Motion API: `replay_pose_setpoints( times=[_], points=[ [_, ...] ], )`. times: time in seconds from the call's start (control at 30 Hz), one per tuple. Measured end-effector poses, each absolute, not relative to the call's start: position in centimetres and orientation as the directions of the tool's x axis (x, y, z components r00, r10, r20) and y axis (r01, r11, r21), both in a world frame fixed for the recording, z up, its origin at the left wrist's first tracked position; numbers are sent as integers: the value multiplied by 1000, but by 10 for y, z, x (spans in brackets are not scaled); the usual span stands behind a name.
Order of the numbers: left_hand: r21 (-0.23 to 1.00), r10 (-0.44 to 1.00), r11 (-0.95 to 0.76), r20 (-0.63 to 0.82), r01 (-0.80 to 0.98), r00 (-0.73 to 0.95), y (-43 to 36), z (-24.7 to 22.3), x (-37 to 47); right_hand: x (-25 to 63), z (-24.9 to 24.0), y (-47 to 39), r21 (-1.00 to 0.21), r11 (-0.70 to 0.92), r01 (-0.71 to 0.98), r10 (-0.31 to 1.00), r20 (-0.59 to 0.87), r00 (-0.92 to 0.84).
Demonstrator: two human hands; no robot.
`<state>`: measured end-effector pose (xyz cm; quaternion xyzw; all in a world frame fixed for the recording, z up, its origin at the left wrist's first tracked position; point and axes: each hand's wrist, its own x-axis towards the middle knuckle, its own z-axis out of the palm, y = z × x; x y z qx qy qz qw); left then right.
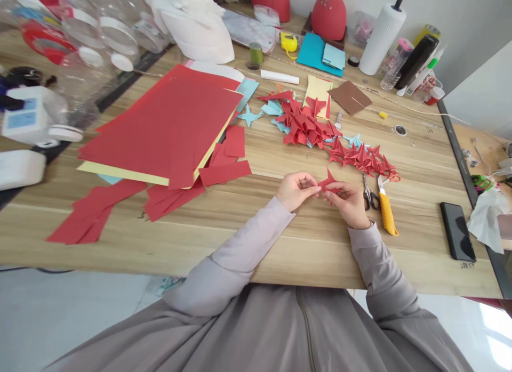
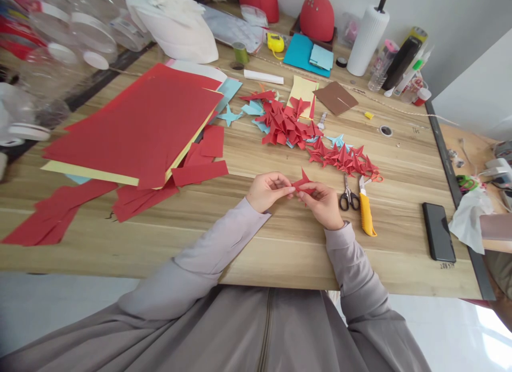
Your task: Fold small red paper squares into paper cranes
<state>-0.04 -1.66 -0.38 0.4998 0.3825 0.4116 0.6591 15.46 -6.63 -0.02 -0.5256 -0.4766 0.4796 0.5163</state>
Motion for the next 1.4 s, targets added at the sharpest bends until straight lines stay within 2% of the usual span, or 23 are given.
replay_pose_setpoints(
  times=[0.33,0.7,0.97,1.23,1.4],
  points=[
    [971,921,183,-116,-151,371,-17,-2,0,154,-2,-66,-1000,-8,4,997,-8,82],
    [861,847,420,-258,-287,464,-13,-3,-3,155,-2,-65,-991,-89,-102,992,-97,82],
    [919,873,312,-178,-241,454,-18,-7,2,153,-3,-65,-990,-97,-104,993,-104,60],
    [902,858,347,-195,-257,474,-17,-9,1,158,-5,-65,-979,-97,-180,995,-92,-36],
    [910,866,337,-199,-242,459,-15,-11,1,156,-3,-66,-986,-113,-125,994,-111,-20]
  ],
)
